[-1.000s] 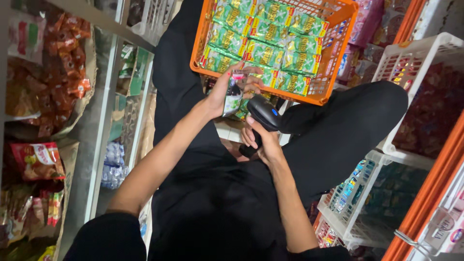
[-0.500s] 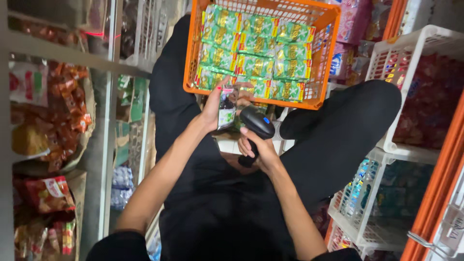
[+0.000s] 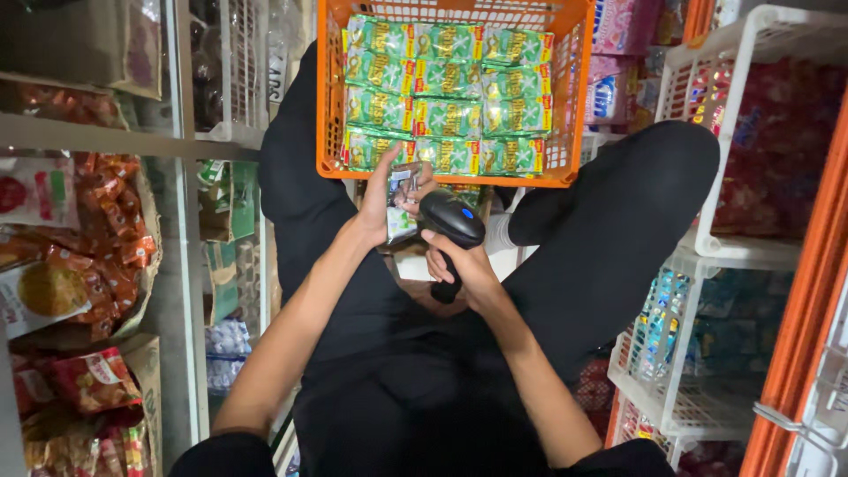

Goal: The person, while sitting on the floor, takes individual packets of instant coffee from an orange plastic basket and scans them one at a time using a handheld barcode scanner before placing them into a cardboard box.

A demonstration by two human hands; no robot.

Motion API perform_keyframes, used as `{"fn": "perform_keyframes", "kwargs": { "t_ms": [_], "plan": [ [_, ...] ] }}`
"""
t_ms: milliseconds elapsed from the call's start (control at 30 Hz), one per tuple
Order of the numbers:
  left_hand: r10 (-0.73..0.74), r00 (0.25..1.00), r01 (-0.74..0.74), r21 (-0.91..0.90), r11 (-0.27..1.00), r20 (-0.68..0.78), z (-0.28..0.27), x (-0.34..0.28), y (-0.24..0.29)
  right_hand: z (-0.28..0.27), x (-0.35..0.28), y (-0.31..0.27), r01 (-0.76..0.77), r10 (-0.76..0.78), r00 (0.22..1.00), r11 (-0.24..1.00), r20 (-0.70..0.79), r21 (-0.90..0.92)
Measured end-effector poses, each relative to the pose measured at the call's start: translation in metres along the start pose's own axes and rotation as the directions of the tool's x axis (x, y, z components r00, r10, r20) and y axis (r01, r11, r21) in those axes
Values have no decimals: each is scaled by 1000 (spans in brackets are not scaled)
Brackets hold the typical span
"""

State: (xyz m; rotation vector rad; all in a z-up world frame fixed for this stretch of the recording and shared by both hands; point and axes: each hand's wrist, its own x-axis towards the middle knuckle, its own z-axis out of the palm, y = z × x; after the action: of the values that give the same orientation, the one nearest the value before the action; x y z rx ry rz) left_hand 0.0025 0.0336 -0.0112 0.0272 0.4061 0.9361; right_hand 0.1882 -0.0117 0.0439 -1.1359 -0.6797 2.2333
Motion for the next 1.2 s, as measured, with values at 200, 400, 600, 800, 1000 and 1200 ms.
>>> {"fn": "perform_keyframes", "kwargs": {
  "t_ms": [200, 400, 600, 800, 1000, 1200],
  "plan": [
    [-28, 988, 28, -2, 1000, -154, 17, -1, 3, 3, -3, -8, -3, 3, 1000, 1000, -15, 5],
    [-14, 997, 15, 14, 1000, -71, 10, -9, -1, 3, -7, 0, 3, -3, 1000, 1000, 15, 11],
    [100, 968, -50, 215, 975, -231, -2, -9, -4, 6, -9, -3, -19, 20, 1000, 1000, -19, 14],
    [120, 988, -117, 35, 992, -97, 1, -12, 2, 7, -8, -2, -68, 68, 998, 997, -1, -24],
    [111, 992, -105, 89, 990, -60, 11, -16, 9, 6, -6, -4, 11, -11, 1000, 1000, 7, 21],
    [285, 957, -181, 660, 729, -53, 9, -10, 2, 0, -4, 0, 25, -29, 999, 997, -42, -76]
  ]
}}
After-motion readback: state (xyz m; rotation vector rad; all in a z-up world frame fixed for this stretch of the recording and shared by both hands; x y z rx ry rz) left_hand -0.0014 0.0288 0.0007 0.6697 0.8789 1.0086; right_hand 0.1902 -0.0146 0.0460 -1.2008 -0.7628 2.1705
